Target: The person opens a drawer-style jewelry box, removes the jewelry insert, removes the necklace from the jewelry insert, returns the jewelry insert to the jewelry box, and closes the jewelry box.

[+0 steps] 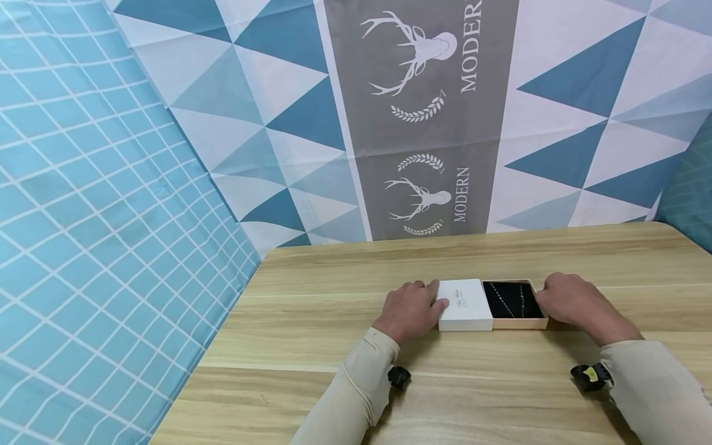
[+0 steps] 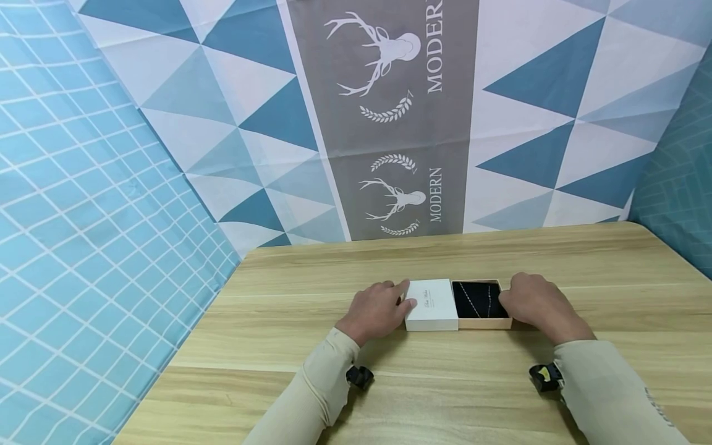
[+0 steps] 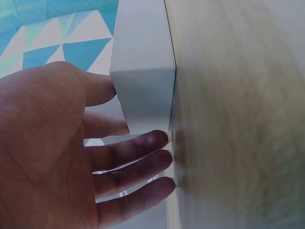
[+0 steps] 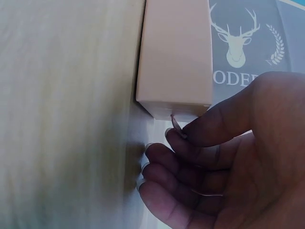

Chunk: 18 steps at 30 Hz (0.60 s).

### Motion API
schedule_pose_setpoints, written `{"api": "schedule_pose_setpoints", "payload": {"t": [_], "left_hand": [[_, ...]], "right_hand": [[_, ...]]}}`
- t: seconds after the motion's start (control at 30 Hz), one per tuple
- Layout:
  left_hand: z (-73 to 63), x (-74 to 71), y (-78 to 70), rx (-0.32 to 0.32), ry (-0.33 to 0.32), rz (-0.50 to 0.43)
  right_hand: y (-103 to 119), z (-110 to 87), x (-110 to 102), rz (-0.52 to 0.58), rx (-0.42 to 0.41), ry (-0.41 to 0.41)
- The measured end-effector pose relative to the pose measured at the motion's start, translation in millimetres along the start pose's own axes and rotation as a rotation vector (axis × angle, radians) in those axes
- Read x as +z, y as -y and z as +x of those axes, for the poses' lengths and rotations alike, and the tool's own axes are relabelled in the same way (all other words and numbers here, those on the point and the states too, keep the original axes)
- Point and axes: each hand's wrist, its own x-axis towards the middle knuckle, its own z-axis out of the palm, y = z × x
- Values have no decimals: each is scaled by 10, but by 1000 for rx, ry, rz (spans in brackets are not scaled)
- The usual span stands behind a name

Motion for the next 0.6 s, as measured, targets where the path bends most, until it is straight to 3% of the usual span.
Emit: {"api": "schedule_pose_setpoints", "payload": {"t": [0.6], "left_hand": [[9, 12, -1, 10, -9, 12]], "right_hand": [[55, -18, -7, 29, -45, -51]]}}
